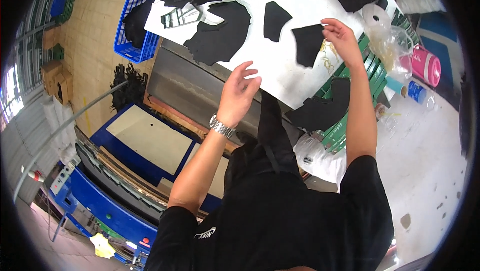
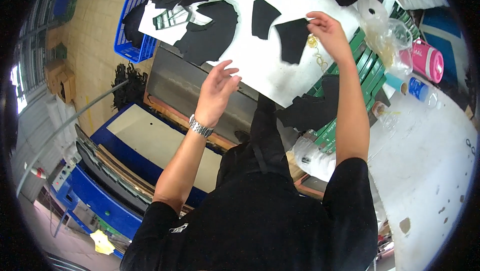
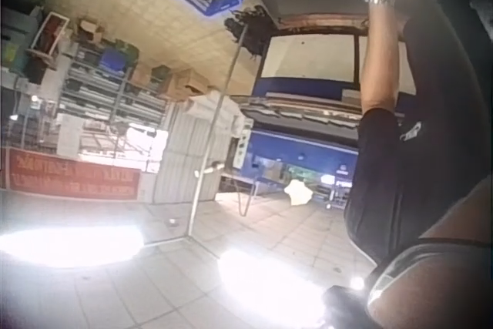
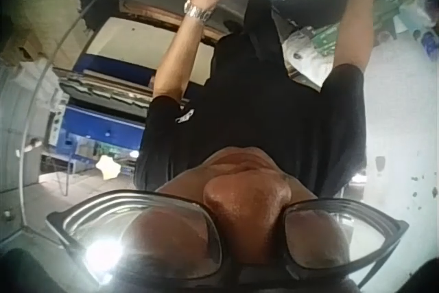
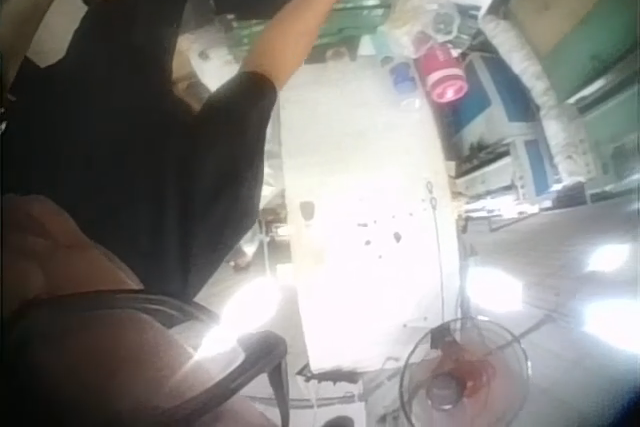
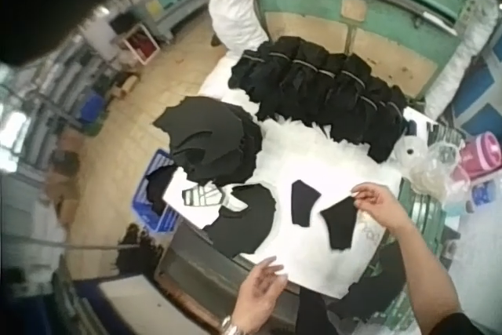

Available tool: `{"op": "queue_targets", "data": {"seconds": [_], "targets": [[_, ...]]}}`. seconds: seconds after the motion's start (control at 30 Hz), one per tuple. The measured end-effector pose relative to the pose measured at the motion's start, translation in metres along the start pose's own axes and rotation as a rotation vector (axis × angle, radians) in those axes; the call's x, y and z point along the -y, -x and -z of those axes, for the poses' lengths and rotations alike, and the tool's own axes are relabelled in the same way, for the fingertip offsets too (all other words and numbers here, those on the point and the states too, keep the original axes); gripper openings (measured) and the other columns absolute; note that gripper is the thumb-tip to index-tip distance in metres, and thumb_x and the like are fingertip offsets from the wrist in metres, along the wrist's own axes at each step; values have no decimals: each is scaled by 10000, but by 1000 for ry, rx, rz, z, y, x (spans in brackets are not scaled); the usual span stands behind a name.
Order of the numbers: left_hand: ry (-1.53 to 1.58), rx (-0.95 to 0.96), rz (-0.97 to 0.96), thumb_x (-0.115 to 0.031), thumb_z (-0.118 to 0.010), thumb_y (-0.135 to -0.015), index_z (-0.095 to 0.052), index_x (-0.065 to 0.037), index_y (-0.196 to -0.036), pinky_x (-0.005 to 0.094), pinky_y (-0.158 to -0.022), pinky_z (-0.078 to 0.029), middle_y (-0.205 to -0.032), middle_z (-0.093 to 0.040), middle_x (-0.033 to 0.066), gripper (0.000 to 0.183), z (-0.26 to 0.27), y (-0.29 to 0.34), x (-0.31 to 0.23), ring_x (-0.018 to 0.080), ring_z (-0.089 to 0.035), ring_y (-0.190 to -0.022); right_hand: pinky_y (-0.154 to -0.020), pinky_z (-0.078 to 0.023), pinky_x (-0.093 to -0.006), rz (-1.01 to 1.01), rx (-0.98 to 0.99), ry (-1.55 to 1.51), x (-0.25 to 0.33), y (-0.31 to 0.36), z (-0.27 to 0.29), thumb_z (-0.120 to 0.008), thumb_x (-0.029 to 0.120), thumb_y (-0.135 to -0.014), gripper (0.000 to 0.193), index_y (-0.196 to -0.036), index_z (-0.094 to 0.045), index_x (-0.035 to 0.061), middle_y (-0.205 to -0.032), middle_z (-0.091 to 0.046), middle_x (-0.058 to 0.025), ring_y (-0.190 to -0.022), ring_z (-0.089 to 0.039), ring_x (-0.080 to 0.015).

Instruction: Using a cutting press and dies to cut and organize shoe material components.

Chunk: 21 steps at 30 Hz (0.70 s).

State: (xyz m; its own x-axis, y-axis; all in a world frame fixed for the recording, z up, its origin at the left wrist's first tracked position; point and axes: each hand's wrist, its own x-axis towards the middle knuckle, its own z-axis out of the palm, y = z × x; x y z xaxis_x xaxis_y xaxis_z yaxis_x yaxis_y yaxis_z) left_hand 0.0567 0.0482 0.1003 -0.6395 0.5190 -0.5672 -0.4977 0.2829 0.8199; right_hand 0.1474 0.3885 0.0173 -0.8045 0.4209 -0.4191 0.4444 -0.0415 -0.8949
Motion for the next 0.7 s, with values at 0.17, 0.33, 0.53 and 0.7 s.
{"op": "queue_targets", "data": {"seconds": [0.17, 0.33, 0.53, 0.7], "targets": [[26, -58, 241, -130, -678, -1010, -569, 5, -1371, 278, -917, -533, -1185, -686, 94, 400, 54, 39, 49, 157, -671, -1075, -901, -570, -406, 58, -377, 934, -46, -64, 28, -727, 166, -905, 384, -1269, -664, 59, -1184, -713, -188, -1028, -718, -314], [-9, -177, 318, -158, -672, -1018, -585, -5, -1355, 280, -918, -530, -1141, -699, 73, 380, 102, 84, 101, 136, -669, -1044, -961, -537, -431, 257, -228, 760, -50, -97, -59, -718, 173, -915, 331, -1212, -686, 31, -1185, -695, -200, -1079, -678, -375], [7, -371, 368, -89, -601, -1031, -587, -50, -1365, 307, -901, -547, -1049, -740, 74, 337, 124, 180, 125, 149, -697, -985, -880, -546, -412, 642, 8, 866, -48, -68, -173, -697, 79, -898, 236, -1114, -691, -15, -1064, -699, -203, -983, -688, -372], [-99, -706, 191, -87, -570, -1019, -641, -54, -1274, 341, -811, -550, -875, -726, 65, 266, 127, 288, 134, 155, -681, -819, -819, -566, -367, 387, 619, 668, -13, 32, -283, -672, 107, -969, 214, -1143, -692, -15, -1090, -718, -144, -980, -702, -254]]}}
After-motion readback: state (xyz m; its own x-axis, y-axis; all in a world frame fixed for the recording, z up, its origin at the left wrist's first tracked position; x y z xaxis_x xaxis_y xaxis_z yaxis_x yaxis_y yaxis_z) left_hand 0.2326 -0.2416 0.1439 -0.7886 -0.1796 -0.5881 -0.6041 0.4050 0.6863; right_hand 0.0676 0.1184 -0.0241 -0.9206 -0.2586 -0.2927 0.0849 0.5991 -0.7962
